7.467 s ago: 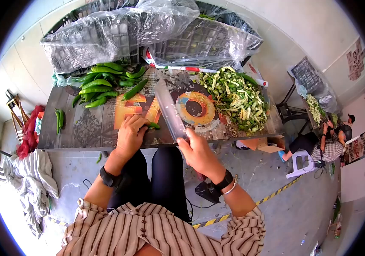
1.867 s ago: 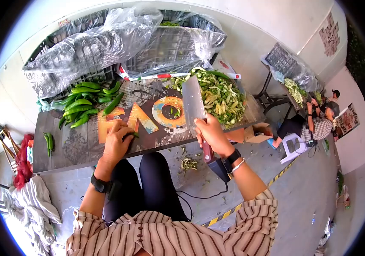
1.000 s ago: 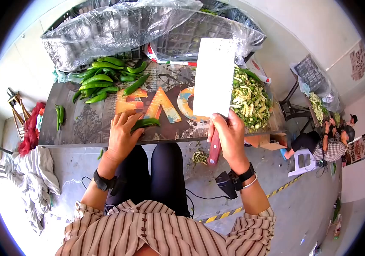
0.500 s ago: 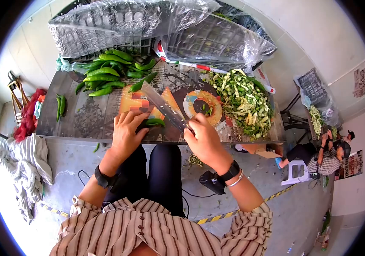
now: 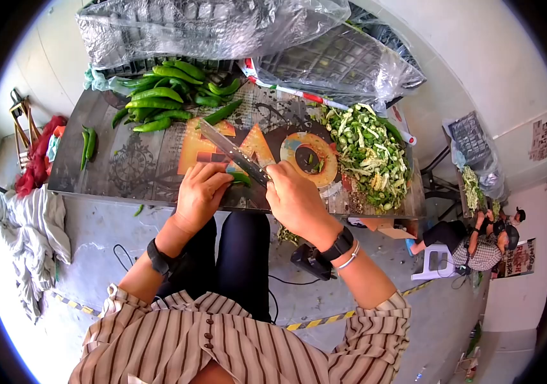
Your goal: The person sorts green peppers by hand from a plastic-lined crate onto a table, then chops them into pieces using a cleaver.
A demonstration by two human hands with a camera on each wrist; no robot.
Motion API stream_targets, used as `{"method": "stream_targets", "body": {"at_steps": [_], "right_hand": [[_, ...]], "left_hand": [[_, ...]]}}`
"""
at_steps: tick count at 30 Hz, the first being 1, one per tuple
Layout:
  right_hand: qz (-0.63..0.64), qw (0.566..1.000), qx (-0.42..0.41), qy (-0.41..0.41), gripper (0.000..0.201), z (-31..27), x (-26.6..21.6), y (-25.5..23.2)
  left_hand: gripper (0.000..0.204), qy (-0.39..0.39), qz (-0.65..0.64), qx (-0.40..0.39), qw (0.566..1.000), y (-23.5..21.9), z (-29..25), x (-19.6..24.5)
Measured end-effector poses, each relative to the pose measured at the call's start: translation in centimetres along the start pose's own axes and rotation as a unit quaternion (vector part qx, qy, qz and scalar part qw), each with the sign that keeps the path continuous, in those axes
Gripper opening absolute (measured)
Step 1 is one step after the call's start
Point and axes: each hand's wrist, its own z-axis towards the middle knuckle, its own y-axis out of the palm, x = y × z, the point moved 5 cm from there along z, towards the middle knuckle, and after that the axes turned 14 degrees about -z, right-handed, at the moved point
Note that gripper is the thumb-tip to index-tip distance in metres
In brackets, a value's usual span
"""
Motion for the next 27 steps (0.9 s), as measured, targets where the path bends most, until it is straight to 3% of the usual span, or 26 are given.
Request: {"method": "stream_targets", "body": {"at_steps": [16,23,27], "right_hand": [[-0.062,0.994,-0.061,-0.069,0.018,1.8,-0.7,0.8],[-0.046,0.994,-0.098,-0.018,0.014,2.1,-0.9,1.0],[-0.046,0.996,-0.068,-0.022,0.015,2.0,-0.7,0.1]], "left_hand": [[0.011,-0.001,0.017,0.004,1.000,0.0,0.0,0.1],[0.012,-0.006,0.021,0.009,1.000,0.1,0.2,0.1],[0.012,-0.005,0.015,0.010,1.000,0.1,0.3,0.0]]}}
